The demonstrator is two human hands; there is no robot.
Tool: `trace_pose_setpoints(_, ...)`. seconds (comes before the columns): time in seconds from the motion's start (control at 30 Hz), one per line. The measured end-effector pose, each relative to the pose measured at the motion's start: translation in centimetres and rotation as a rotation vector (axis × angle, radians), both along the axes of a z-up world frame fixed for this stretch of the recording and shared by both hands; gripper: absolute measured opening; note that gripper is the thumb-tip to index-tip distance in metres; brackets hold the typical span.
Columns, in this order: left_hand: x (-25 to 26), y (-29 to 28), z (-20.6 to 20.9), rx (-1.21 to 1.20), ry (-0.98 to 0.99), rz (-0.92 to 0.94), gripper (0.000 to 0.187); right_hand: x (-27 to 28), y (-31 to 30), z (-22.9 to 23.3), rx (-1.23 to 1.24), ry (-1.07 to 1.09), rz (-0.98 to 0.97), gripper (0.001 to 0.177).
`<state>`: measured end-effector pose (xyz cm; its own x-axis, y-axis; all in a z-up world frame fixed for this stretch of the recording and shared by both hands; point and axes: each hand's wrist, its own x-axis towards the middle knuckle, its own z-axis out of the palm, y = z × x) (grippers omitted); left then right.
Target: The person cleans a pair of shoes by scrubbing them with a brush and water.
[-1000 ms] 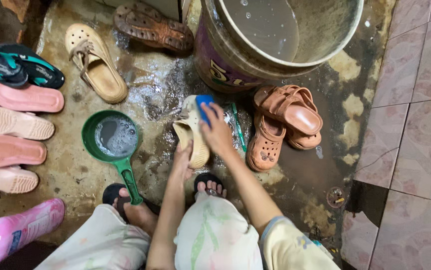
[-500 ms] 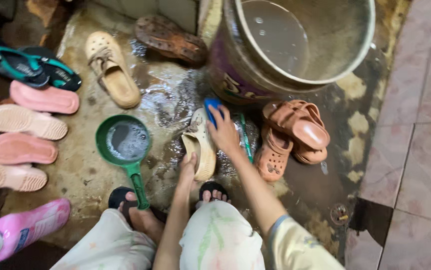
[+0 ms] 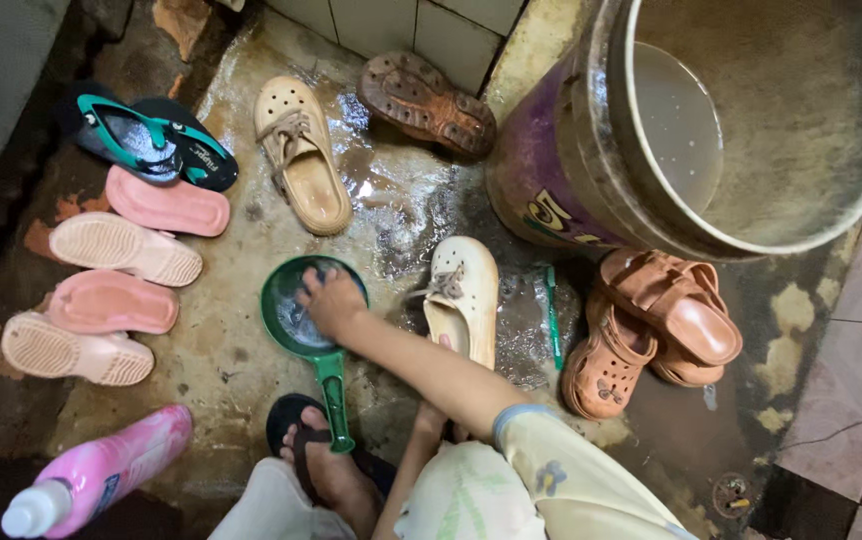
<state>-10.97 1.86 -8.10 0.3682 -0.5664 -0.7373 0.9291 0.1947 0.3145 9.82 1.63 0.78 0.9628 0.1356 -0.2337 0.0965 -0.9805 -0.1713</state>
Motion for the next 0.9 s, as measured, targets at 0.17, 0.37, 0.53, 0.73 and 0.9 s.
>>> trace_pose_setpoints(0.17,1.8,1.3,-0.5,-0.046,0.015,0.094,0.050,1.8,-3.5,4.3,0.495,0.719,0.096,0.068)
trace_pose_setpoints(0.37,3.7,3.5,-3.4,-0.261,0.224,0.124,0.050,-9.7,-13.5,15.0,1.063,0.174,0.185,0.072)
trace_pose_setpoints(0.53,4.4,2.6,-3.7,-0.313,0.266,0.113,0.056,-18.6,-10.8,19.3,0.392,0.093,-0.024,0.051)
trace_pose_setpoints(0.73,7.1,2.8,-0.4,-0.246,0.131,0.185,0.053,-17.8,-10.3,15.3,0.585,-0.125,-0.132,0.052)
trace_pose_setpoints(0.9,4.9,1.3,1.3,-0.045,-0.059,0.067,0.044,-13.7,-17.1,13.0,0.383,-0.107,-0.470,0.051)
